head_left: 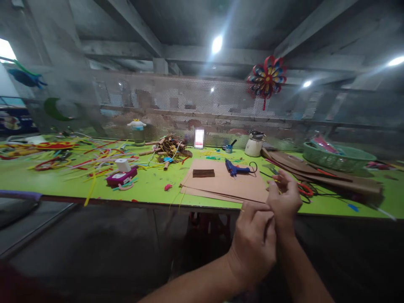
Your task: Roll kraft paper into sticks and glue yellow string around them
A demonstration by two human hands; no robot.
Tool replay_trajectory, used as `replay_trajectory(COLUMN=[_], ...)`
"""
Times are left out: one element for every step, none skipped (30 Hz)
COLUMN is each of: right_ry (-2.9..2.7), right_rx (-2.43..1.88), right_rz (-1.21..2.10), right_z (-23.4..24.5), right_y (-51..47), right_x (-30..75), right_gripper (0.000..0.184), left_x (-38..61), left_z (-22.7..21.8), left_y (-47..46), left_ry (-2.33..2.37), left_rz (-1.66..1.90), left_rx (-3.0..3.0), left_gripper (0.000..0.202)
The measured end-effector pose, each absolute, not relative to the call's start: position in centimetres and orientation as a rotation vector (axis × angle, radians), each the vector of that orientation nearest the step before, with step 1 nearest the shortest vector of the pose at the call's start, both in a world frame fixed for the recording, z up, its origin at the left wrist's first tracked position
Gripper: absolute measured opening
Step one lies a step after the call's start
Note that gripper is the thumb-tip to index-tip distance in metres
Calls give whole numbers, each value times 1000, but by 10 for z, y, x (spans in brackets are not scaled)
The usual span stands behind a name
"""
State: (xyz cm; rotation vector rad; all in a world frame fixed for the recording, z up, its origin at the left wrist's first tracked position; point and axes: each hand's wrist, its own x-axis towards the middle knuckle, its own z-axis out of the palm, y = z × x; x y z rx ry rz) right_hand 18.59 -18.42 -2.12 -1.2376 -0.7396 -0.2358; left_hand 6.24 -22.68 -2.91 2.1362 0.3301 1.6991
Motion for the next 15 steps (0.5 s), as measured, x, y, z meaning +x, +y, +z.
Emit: replay_trajectory(right_ry=[-747, -752, -756, -756, -753, -748, -742, -741, -740, -743, -747, -746, -741, -730, -717], right_rx=[-1236, -1232, -1224, -1214, -1202, -1189, -1178, -1173, -1174, -1180, -1191, -1201, -1209, -1212, -1214], right_rz=[-204, -174, -151, -138, -135, -141, -152, -164, -177, -187, -194, -199, -204, -212, -220], right_z=[-20, -18, -16, -13, -11, -9, -8, -7, -8, -8, -10, -11, -13, -15, -16], right_y=[-184, -184, -185, -186, -188, -190, -193, -195, -198, -201, -203, -205, -206, -207, -207], right_x=[181, 176, 171, 167, 164, 162, 162, 163, 166, 169, 172, 176, 178, 180, 181], right_gripper=[40, 39, 39, 39, 40, 41, 43, 44, 46, 47, 47, 48, 48, 48, 48], left_x=[62, 62, 63, 64, 64, 65, 66, 66, 66, 65, 65, 64, 62, 61, 59], left_z=[-25, -20, -16, -12, -9, -9, -10, -12, -17, -21, -27, -32, -36, -39, -40], left_y=[-225, -222, -220, -218, -216, -215, -216, -218, -221, -225, -229, -233, -237, -240, -243], left_ry=[347, 363, 373, 376, 370, 357, 344, 334, 328, 327, 325, 315, 298, 281, 268], left_rz=[1703, 1717, 1735, 1751, 1760, 1761, 1754, 1742, 1732, 1720, 1703, 1687, 1671, 1655, 1642], left_rx=[2121, 2107, 2097, 2095, 2104, 2124, 2148, 2172, 2190, 2201, 2211, 2218, 2226, 2232, 2231], left_gripper=[21, 21, 22, 24, 25, 26, 27, 28, 30, 31, 32, 34, 35, 37, 39])
